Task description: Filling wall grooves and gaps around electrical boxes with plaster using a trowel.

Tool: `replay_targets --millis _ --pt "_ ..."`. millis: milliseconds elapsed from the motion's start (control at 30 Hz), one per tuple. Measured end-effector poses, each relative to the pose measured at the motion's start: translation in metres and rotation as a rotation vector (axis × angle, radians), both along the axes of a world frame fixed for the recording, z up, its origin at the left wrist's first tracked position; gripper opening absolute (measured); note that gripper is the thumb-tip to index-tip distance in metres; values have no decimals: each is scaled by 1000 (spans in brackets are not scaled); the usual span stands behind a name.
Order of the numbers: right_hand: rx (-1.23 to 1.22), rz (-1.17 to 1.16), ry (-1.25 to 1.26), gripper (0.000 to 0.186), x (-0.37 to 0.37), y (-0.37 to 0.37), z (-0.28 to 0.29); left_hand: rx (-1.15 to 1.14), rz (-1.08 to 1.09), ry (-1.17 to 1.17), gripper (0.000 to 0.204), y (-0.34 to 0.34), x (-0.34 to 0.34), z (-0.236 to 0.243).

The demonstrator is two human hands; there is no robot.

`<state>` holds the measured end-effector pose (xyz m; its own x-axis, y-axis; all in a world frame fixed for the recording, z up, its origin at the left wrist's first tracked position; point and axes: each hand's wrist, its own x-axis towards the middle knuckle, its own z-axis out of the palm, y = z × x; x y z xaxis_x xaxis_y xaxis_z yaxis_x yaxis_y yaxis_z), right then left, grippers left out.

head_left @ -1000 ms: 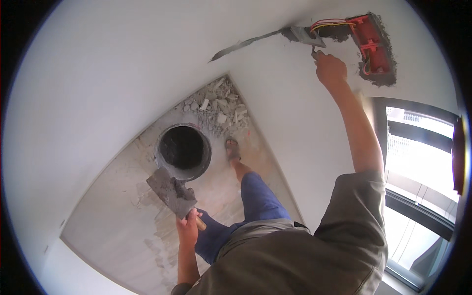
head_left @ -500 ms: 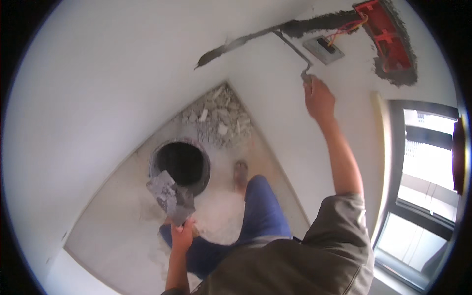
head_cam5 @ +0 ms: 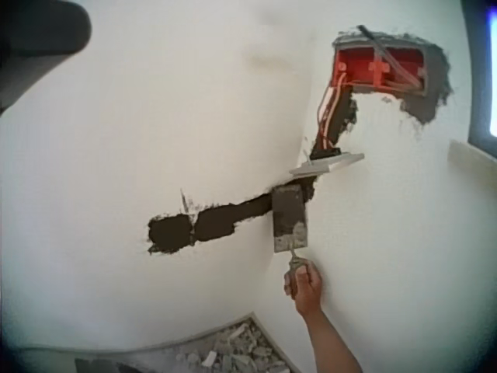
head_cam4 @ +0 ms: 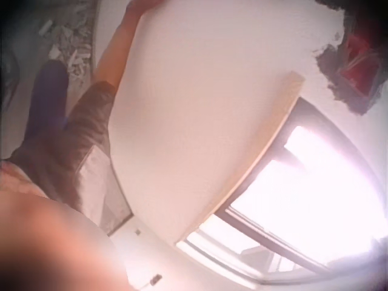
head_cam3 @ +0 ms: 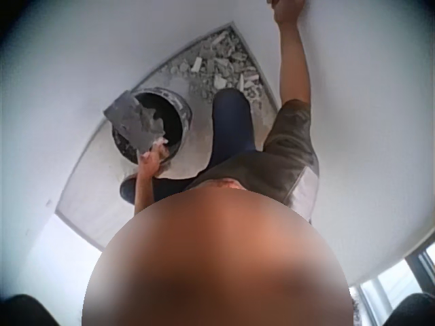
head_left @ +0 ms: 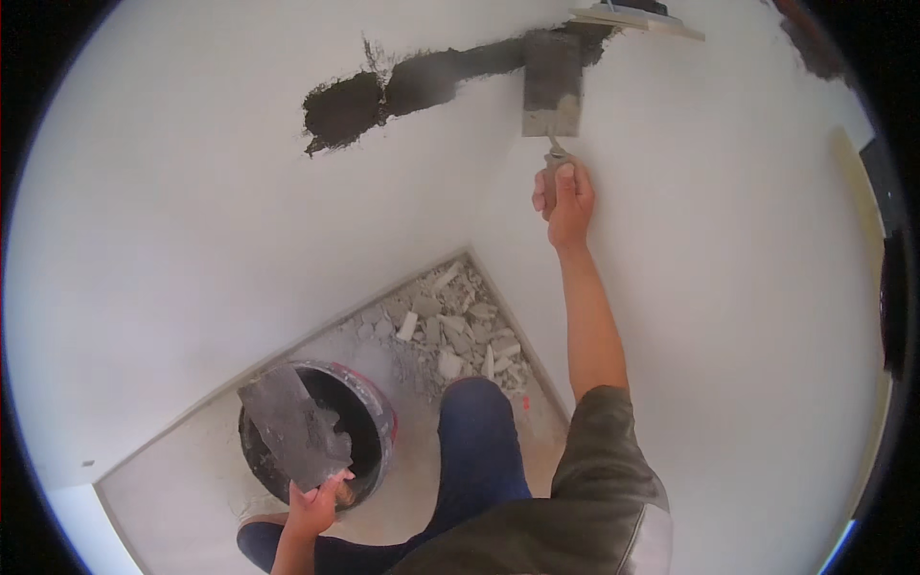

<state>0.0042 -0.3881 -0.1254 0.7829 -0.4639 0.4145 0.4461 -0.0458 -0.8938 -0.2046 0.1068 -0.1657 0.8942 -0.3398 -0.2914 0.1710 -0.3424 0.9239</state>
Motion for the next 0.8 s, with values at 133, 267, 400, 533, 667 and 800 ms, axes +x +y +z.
replay_targets --millis 133,267,400,533,667,800 --pt "113 135 -37 38 26 -7 1 117 -83 -205 25 -1 -25 -31" --pt "99 99 -29 40 32 -11 -14 -148 223 22 18 -39 -38 4" --pt "92 91 -37 41 50 -10 -35 -20 146 -218 15 -40 -46 9" --pt "38 38 -59 37 47 -9 -36 -129 271 -202 14 -53 -51 20" --pt "-119 -82 17 37 43 -8 -42 -141 336 -142 13 -64 -51 12" --pt "-158 -87 25 39 42 -18 -74 -148 326 -57 14 -79 -45 11"
